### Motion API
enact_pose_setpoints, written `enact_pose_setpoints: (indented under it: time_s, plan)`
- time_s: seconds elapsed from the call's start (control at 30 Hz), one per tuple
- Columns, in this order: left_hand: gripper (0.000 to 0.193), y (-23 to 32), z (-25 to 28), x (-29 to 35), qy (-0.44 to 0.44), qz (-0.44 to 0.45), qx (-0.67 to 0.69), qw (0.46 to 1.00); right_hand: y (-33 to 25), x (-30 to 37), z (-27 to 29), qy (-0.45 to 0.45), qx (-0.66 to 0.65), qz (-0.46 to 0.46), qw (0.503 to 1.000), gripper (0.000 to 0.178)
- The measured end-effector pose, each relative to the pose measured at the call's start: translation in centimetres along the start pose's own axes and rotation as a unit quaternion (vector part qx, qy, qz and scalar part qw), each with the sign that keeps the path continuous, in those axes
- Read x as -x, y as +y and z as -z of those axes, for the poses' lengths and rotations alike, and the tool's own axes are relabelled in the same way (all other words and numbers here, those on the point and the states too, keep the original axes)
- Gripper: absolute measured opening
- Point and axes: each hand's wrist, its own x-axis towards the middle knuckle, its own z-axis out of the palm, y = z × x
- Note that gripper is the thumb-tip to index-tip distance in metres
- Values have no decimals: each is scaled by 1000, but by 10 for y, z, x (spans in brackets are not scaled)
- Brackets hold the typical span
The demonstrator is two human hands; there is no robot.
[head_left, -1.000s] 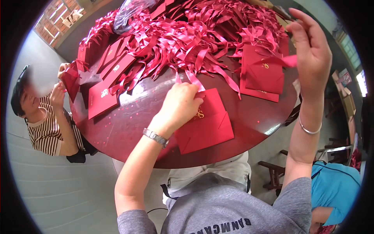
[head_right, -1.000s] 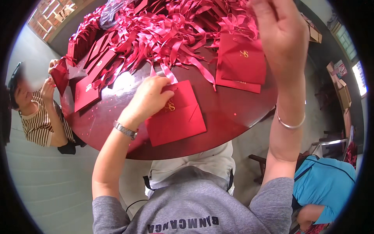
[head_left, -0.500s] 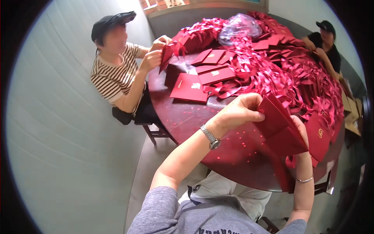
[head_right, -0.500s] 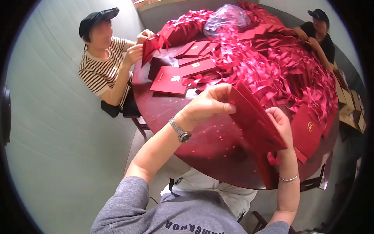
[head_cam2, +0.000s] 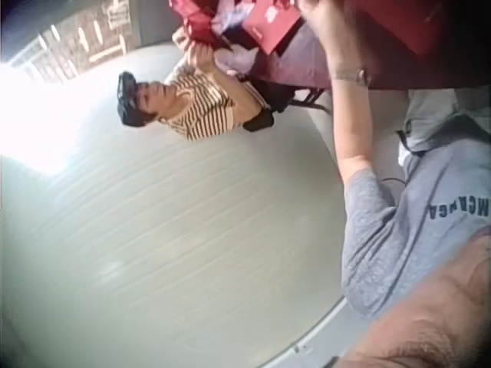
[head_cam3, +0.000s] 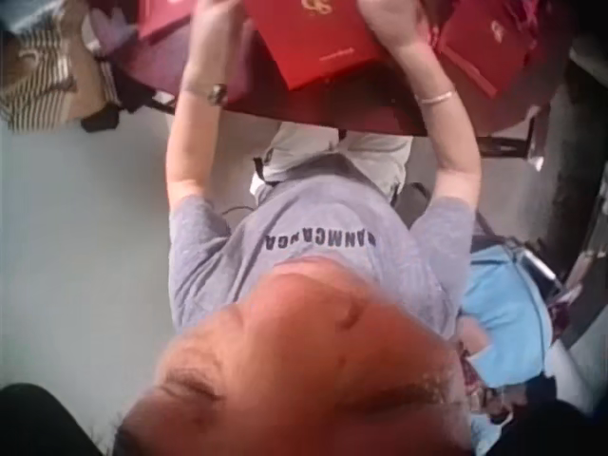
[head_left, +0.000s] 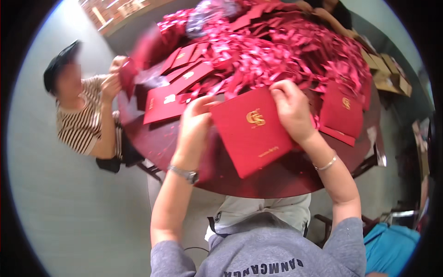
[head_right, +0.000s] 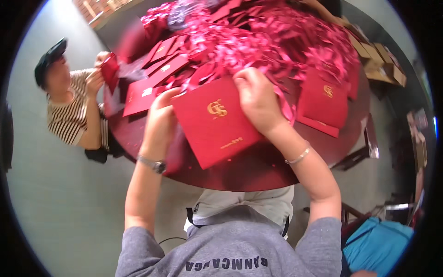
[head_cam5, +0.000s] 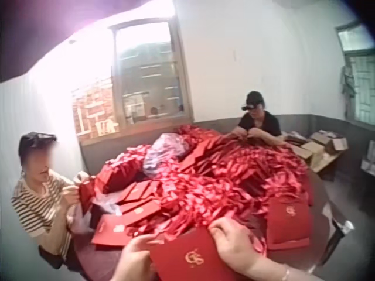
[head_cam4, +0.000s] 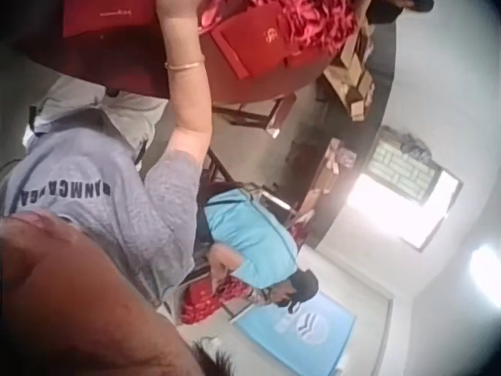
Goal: The person assembles paper gift bags by hand, threading ribbon handles through the bag slots and folding the bags on the table.
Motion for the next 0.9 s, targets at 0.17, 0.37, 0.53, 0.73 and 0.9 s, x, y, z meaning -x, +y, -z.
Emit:
enact_pose_setpoints:
  time_s: [0.17, 0.37, 0.53, 0.73, 0.9]
  plan:
    - [29, 9, -14, 10, 79, -124, -302, 942, 19, 14, 6, 28, 72, 47, 996, 6]
    - [27, -6, -76, 0, -48, -333, -570, 750, 13, 18, 5, 31, 95, 74, 992, 6]
    - [21, -6, -93, -6, -58, -293, -568, 767, 18, 20, 11, 21, 111, 57, 992, 7]
    - [18, 13, -95, -34, -213, 46, -371, 903, 10, 18, 17, 36, 119, 80, 989, 10]
    - [15, 2, -77, -40, -226, 138, -243, 933, 10, 16, 14, 10, 94, 74, 993, 10]
